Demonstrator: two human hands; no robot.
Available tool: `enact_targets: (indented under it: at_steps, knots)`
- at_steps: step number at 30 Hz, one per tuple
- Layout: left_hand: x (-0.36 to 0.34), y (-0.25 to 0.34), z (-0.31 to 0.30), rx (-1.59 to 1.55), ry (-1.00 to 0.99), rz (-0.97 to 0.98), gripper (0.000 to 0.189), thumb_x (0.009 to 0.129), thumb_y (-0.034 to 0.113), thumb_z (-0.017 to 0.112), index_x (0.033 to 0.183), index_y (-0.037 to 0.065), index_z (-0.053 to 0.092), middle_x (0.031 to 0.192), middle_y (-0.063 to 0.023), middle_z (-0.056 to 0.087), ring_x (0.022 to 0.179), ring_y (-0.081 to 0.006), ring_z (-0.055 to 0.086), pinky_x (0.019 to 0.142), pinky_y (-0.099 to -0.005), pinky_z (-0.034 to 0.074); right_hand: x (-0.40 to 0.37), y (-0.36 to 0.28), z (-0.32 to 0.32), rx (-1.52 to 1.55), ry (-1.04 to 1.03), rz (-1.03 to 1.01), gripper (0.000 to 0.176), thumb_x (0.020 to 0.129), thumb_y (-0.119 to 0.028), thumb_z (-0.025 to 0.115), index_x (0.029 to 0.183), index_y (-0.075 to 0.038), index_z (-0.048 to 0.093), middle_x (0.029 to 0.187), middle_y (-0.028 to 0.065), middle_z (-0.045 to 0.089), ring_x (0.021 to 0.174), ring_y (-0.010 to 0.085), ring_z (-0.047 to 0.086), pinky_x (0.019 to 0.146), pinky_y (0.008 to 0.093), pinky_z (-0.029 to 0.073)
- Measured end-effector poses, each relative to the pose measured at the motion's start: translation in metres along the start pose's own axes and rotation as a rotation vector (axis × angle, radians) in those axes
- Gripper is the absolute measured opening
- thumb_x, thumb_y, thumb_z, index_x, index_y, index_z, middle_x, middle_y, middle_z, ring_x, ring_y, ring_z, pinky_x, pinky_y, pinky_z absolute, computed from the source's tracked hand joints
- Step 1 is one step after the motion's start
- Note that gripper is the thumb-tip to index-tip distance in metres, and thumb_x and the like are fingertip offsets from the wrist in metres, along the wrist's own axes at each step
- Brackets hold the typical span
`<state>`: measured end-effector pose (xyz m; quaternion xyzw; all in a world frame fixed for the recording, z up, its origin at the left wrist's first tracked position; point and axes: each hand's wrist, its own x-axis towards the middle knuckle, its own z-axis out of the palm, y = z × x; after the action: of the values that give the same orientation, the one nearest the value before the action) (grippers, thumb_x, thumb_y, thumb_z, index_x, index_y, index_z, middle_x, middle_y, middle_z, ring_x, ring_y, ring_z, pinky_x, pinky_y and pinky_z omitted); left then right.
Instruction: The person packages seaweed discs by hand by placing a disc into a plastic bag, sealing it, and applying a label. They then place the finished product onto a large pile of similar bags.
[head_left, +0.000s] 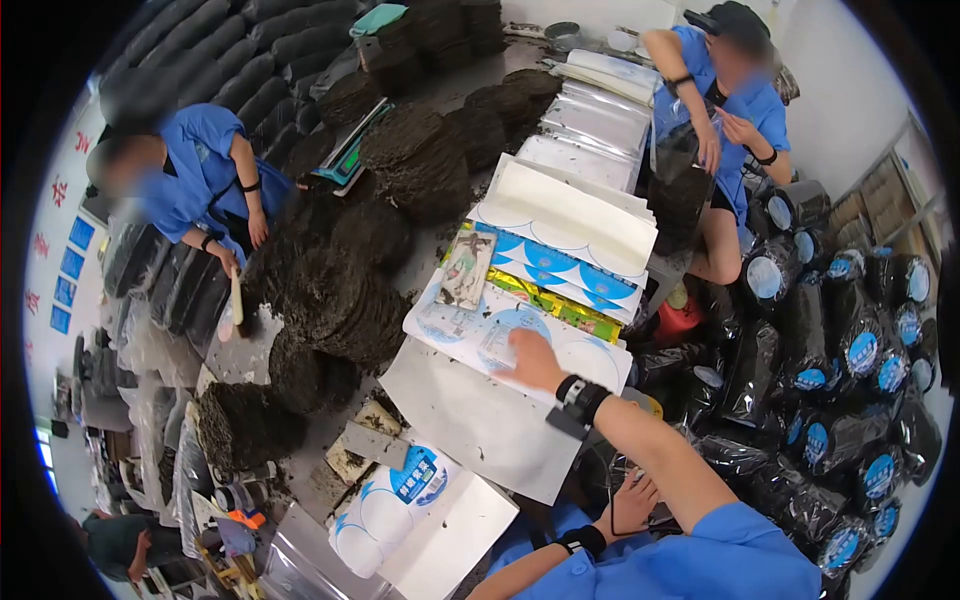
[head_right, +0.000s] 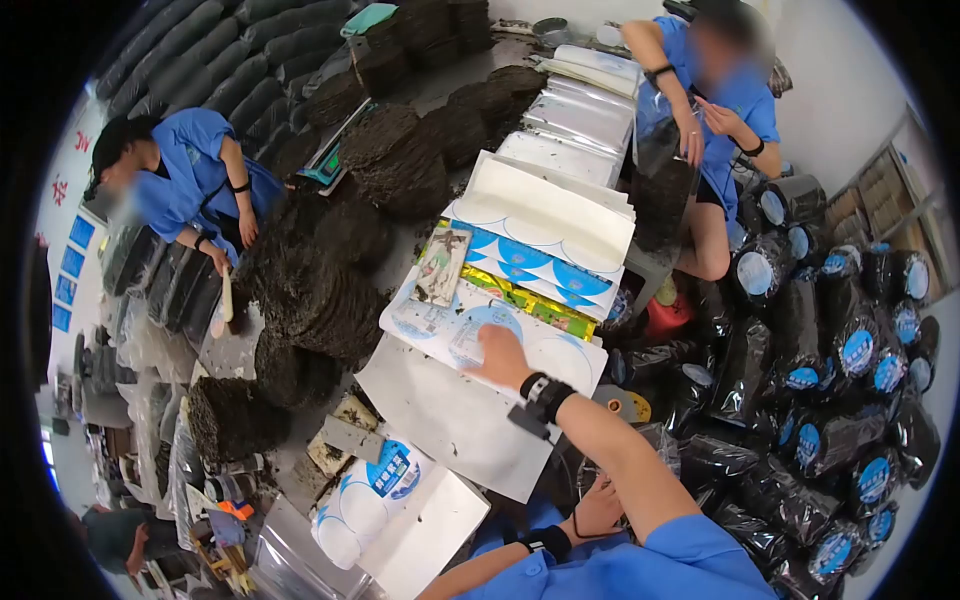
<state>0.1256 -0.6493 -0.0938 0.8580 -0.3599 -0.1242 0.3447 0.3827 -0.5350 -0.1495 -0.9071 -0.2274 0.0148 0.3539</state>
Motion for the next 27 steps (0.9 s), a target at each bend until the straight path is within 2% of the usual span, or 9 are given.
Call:
enact_targets:
  at_steps: [3, 7, 11, 14, 15, 18, 21, 23, 27]
  knots:
    - [0.006, -0.004, 0.041, -0.037, 0.038, -0.010, 0.079, 0.064, 0.034, 0.077, 0.131, 0.001, 0.050, 0.134, -0.0149, 0.051, 0.136, -0.0297, 0.037, 0.117, -0.0528, 0.017, -0.020, 0.006, 0.018, -0.369, -0.041, -0.295, 0.038, 0.073, -0.035, 0.079, 0.097, -0.012, 0.061, 0.128, 0.0136, 0.055, 0.129, 0.0384, 0.041, 0.098, 0.0635, 0.033]
    - [0.000, -0.005, 0.038, -0.029, 0.025, -0.003, 0.081, 0.064, 0.036, 0.078, 0.131, 0.000, 0.050, 0.134, -0.0150, 0.051, 0.135, -0.0305, 0.038, 0.117, -0.0533, 0.016, 0.012, 0.010, 0.014, 0.435, 0.103, 0.103, 0.022, 0.073, -0.024, 0.077, 0.076, -0.008, 0.063, 0.072, 0.0127, 0.065, 0.072, 0.0319, 0.064, 0.067, 0.0409, 0.050]
    - [0.005, 0.004, 0.023, 0.029, 0.092, 0.009, 0.079, 0.067, 0.039, 0.077, 0.131, 0.001, 0.050, 0.132, -0.0151, 0.052, 0.135, -0.0304, 0.038, 0.117, -0.0533, 0.016, 0.081, 0.061, 0.024, 0.524, 0.464, 0.481, 0.026, 0.071, -0.030, 0.079, 0.070, -0.008, 0.067, 0.073, 0.0153, 0.068, 0.074, 0.0324, 0.066, 0.067, 0.0412, 0.051]
    - [0.004, 0.011, 0.002, 0.087, -0.089, -0.085, 0.091, 0.066, 0.040, 0.078, 0.139, 0.001, 0.041, 0.146, -0.0165, 0.040, 0.140, -0.0307, 0.032, 0.117, -0.0521, 0.016, 0.134, 0.123, -0.021, 0.701, 0.589, 0.398, 0.027, 0.073, -0.031, 0.077, 0.073, -0.005, 0.070, 0.074, 0.0164, 0.069, 0.068, 0.0340, 0.065, 0.064, 0.0438, 0.050]
    - [0.007, 0.018, -0.003, 0.137, -0.126, -0.099, 0.095, 0.065, 0.039, 0.078, 0.142, 0.002, 0.037, 0.151, -0.0171, 0.035, 0.142, -0.0309, 0.029, 0.116, -0.0516, 0.017, 0.127, 0.103, -0.064, 0.523, 0.736, 0.152, 0.027, 0.077, -0.025, 0.075, 0.070, -0.001, 0.065, 0.065, 0.0059, 0.063, 0.059, 0.0158, 0.056, 0.055, 0.0337, 0.044]
    - [0.018, 0.026, -0.020, 0.214, -0.053, -0.077, 0.100, 0.062, 0.033, 0.079, 0.145, 0.001, 0.033, 0.155, -0.0183, 0.026, 0.144, -0.0325, 0.026, 0.112, -0.0521, 0.027, 0.065, 0.055, -0.201, 1.014, 0.358, 0.503, 0.040, 0.092, -0.046, 0.061, 0.094, -0.006, 0.066, 0.069, -0.0023, 0.055, 0.058, 0.0086, 0.048, 0.053, 0.0267, 0.045]
    - [0.017, 0.021, -0.015, 0.212, -0.099, -0.075, 0.111, 0.061, 0.045, 0.082, 0.148, 0.003, 0.029, 0.156, -0.0160, 0.025, 0.145, -0.0302, 0.023, 0.114, -0.0504, 0.023, -0.052, 0.044, -0.278, 1.266, 0.126, 0.342, 0.047, 0.100, -0.044, 0.048, 0.121, -0.003, 0.055, 0.109, 0.0045, 0.058, 0.101, 0.0178, 0.058, 0.081, 0.0414, 0.058]
    - [0.022, 0.027, -0.019, 0.332, -0.197, -0.105, 0.110, 0.063, 0.051, 0.081, 0.147, 0.003, 0.030, 0.157, -0.0159, 0.024, 0.146, -0.0281, 0.023, 0.115, -0.0495, 0.022, -0.156, 0.085, -0.282, 0.306, -0.008, 0.145, 0.038, 0.100, -0.026, 0.046, 0.127, 0.000, 0.054, 0.119, 0.0173, 0.056, 0.118, 0.0302, 0.054, 0.095, 0.0421, 0.050]
    - [0.020, 0.024, -0.005, 0.194, -0.341, -0.223, 0.091, 0.065, 0.042, 0.081, 0.139, 0.005, 0.045, 0.146, -0.0182, 0.040, 0.138, -0.0338, 0.036, 0.112, -0.0526, 0.025, -0.339, 0.072, -0.271, -0.176, -0.165, -0.115, 0.072, 0.086, -0.039, 0.062, 0.139, 0.006, 0.042, 0.146, 0.0248, 0.040, 0.137, 0.0375, 0.038, 0.112, 0.0443, 0.033]
